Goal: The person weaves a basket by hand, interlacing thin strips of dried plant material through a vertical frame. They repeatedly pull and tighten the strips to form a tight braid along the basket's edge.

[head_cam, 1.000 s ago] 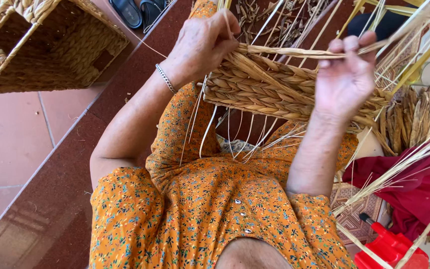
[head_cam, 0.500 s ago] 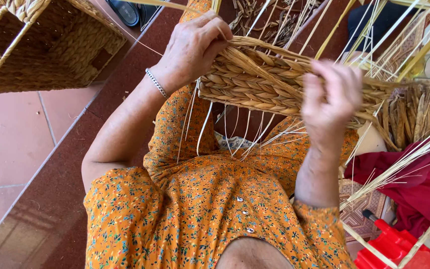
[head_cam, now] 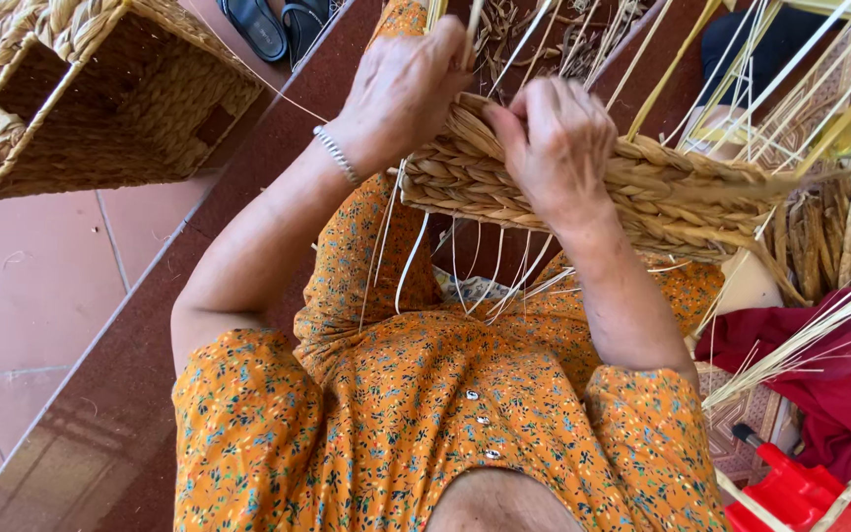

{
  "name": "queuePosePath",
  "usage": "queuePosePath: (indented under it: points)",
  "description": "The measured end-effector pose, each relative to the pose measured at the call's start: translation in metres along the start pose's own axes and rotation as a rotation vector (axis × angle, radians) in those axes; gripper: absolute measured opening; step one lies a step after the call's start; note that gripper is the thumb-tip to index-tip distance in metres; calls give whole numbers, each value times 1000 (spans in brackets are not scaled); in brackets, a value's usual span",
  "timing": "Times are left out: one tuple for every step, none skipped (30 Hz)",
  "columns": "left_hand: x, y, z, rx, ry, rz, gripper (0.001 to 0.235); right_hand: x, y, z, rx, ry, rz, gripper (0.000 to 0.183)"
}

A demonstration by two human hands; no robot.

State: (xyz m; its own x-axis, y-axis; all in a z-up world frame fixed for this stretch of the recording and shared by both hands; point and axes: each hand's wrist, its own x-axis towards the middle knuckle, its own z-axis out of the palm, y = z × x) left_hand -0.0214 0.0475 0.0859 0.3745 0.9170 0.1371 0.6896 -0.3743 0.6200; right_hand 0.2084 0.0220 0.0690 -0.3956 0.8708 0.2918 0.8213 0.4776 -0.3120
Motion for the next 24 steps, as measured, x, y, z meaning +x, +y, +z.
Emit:
queuePosePath:
  points:
    - [5, 1, 1, 40, -18, -68, 34, -3, 2, -3, 66, -46, 80, 30]
    - [6, 3, 5, 22, 90, 30, 41, -11, 3, -9, 132, -96, 169, 29]
    - [7, 5, 9, 3, 197, 129, 48, -17, 6, -16, 29, 0, 82, 27]
    - [8, 7, 13, -15, 304, 228, 55, -23, 10, -24, -71, 94, -7, 24]
    - [8, 10, 18, 40, 295, 245, 54, -28, 13, -32, -170, 186, -99, 22]
    - [9, 10, 21, 97, 285, 259, 55, -32, 14, -37, -185, 189, -157, 27]
    - [9, 11, 24, 155, 275, 274, 57, -36, 13, -42, -201, 192, -215, 33]
    - [11, 10, 26, 179, 179, 226, 43, -38, 11, -44, -215, 197, -272, 39]
    - [14, 8, 28, 203, 84, 180, 29, -40, 7, -45, -211, 106, -257, 37]
    - [18, 8, 31, 225, -10, 140, 16, -41, 4, -50, -211, 17, -241, 36]
    - [21, 7, 33, 130, 2, 153, 11, -42, 0, -55, -211, -71, -224, 35]
    - [25, 4, 34, 38, 20, 167, 6, -39, -2, -61, -127, -108, -180, 27]
    - [29, 1, 34, -55, 36, 181, 4, -36, -2, -70, -42, -145, -137, 19]
    - [28, -3, 32, -99, 47, 217, 6, -33, -6, -77, 48, -185, -91, 12]
    - [25, -7, 30, -144, 57, 253, 9, -28, -6, -86, 60, -223, -26, 13]
    - [23, -10, 26, -188, 66, 290, 13, -22, -3, -100, 73, -259, 40, 16]
    - [20, -13, 22, -216, 30, 334, 19, -15, -2, -111, 88, -295, 106, 18]
    - [17, -15, 16, -244, -5, 378, 25, -7, -4, -117, -48, -149, -36, 18]
    - [14, -15, 11, -272, -39, 422, 32, 1, -8, -119, -180, -4, -180, 19]
    - [12, -14, 5, -299, -115, 398, 36, 8, -13, -121, -309, 137, -328, 20]
    - [11, -12, 0, -325, -190, 374, 40, 15, -18, -124, -355, 176, -395, 16]
    - [11, -9, -3, -353, -266, 349, 45, 20, -23, -125, -400, 215, -461, 13]
    - [12, -5, -6, -298, -280, 330, 36, 26, -26, -128, -446, 256, -527, 9]
    - [12, -1, -7, -246, -293, 310, 30, 32, -27, -131, -414, 130, -446, 11]
